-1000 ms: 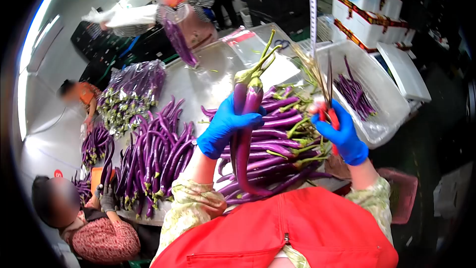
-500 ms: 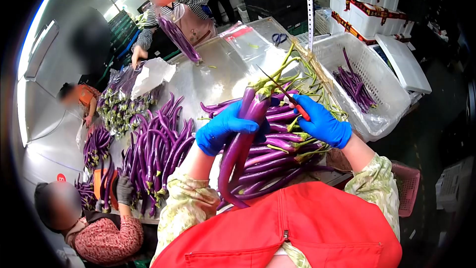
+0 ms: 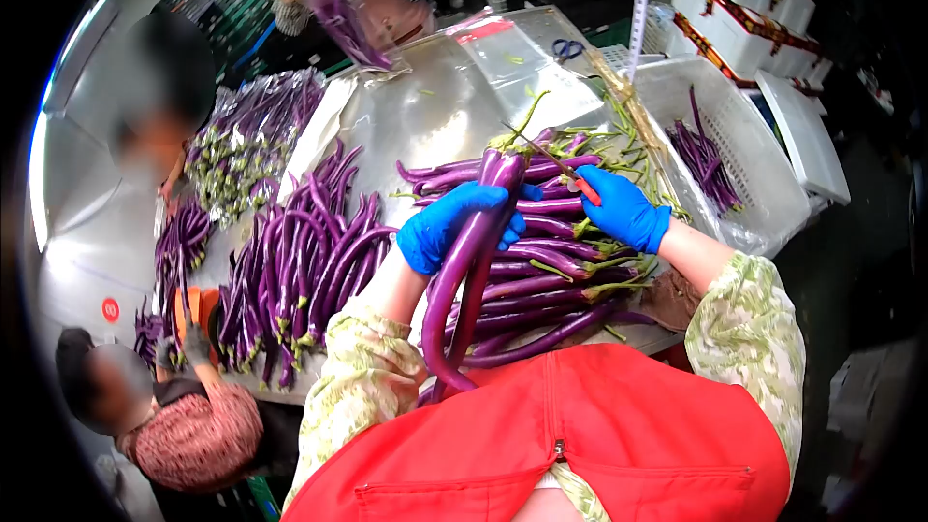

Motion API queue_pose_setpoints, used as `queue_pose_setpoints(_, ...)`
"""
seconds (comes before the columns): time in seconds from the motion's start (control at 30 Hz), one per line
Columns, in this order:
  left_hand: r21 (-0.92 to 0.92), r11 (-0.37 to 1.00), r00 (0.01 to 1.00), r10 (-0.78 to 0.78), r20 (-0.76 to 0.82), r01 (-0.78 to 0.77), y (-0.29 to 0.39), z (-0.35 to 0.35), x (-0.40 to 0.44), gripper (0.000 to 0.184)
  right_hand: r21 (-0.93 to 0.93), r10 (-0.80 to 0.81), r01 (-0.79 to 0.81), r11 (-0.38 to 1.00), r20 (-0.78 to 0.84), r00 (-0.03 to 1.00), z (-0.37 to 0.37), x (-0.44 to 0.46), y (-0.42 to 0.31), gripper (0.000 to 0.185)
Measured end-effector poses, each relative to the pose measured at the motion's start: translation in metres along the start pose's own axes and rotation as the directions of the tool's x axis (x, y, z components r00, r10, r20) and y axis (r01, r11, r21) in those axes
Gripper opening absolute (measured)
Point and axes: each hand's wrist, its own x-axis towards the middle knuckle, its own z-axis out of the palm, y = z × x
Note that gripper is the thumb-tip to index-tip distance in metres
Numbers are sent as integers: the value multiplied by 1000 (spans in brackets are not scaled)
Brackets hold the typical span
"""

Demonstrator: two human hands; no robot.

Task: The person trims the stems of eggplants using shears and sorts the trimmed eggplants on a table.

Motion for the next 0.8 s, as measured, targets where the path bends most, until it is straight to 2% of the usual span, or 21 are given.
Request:
queue_pose_setpoints(0.03, -69, 997, 997, -35, -73, 30, -2, -6, -3, 56, -39, -9, 11, 999, 48, 999, 5, 7, 3, 22)
queue_pose_setpoints(0.07, -64, 997, 993, -59, -105, 52, -4, -12, -6, 54, -25, -20, 24, 999, 118, 993, 5, 15, 0, 15)
queue_pose_setpoints(0.1, -63, 996, 985, -67, -158, 57, -4, -19, -10, 52, -9, -28, 30, 1000, 174, 984, 7, 21, 2, 22)
queue_pose_setpoints(0.13, -46, 997, 984, -63, -167, 57, -8, -34, -13, 47, 27, -140, 138, 990, 132, 981, 16, 27, 11, 30)
queue_pose_setpoints(0.17, -36, 998, 979, -50, -198, 43, -12, -48, -18, 42, -4, -161, 163, 987, 136, 977, 20, 32, 8, 22)
queue_pose_setpoints(0.2, -37, 999, 976, 8, -217, -17, -13, -57, -27, 36, -85, -133, 152, 985, 196, 972, 24, 37, 12, 27)
queue_pose_setpoints(0.23, -27, 998, 974, 56, -218, -64, -9, -70, -42, 29, -82, -156, 172, 982, 172, 973, 28, 40, 18, 32)
queue_pose_setpoints(0.3, 174, 942, 864, 334, -376, -288, 19, -80, -81, 21, -72, 64, -51, 996, 189, 980, 27, 42, 58, 37)
queue_pose_setpoints(0.33, 245, 838, 680, 541, -494, -488, 31, -96, -100, 18, -13, 165, -166, 986, 190, 968, 21, 42, 65, 38)
queue_pose_setpoints(0.37, 330, 748, 473, 634, -612, -575, 46, -104, -129, 19, 112, 239, -260, 959, 170, 956, 16, 39, 71, 38)
queue_pose_setpoints(0.4, 346, 649, 249, 645, -723, -677, 60, -117, -153, 18, 162, 264, -289, 943, 160, 951, 12, 37, 83, 39)
queue_pose_setpoints(0.43, 440, 409, -26, 708, -706, -799, 69, -124, -176, 17, 214, 296, -322, 922, 147, 944, 8, 34, 94, 39)
queue_pose_setpoints(0.47, 554, 270, -249, 683, -687, -787, 73, -162, -200, 19, 298, 331, -346, 890, 101, 938, 5, 27, 102, 37)
queue_pose_setpoints(0.5, 574, 187, -362, 613, -702, -797, 70, -194, -224, 22, 377, 378, -370, 849, 55, 924, 4, 21, 107, 35)
queue_pose_setpoints(0.53, 749, 39, -607, 559, -565, -661, 65, -251, -250, 23, 433, 407, -384, 816, 42, 912, 2, 16, 102, 33)
queue_pose_setpoints(0.57, 724, 30, -639, 446, -627, -689, 52, -287, -272, 27, 488, 436, -393, 779, 30, 900, 0, 13, 97, 30)
queue_pose_setpoints(0.6, 629, 42, -584, 325, -744, -777, 38, -315, -291, 35, 513, 462, -419, 749, 47, 885, -7, 13, 64, 28)
queue_pose_setpoints(0.63, 548, 71, -514, 266, -816, -833, 23, -350, -306, 35, 535, 514, -454, 713, 44, 857, -11, 6, 36, 25)
queue_pose_setpoints(0.7, 423, 169, -382, 229, -895, -890, -8, -394, -331, 36, 527, 554, -457, 716, -31, 832, -24, -4, 7, 20)
queue_pose_setpoints(0.73, 391, 211, -347, 216, -912, -896, -20, -406, -339, 36, 516, 506, -411, 752, -52, 861, -31, -16, 19, 20)
queue_pose_setpoints(0.8, 368, 260, -331, 177, -927, -893, -31, -403, -339, 37, 512, 562, -434, 741, -119, 819, -43, -33, 0, 24)
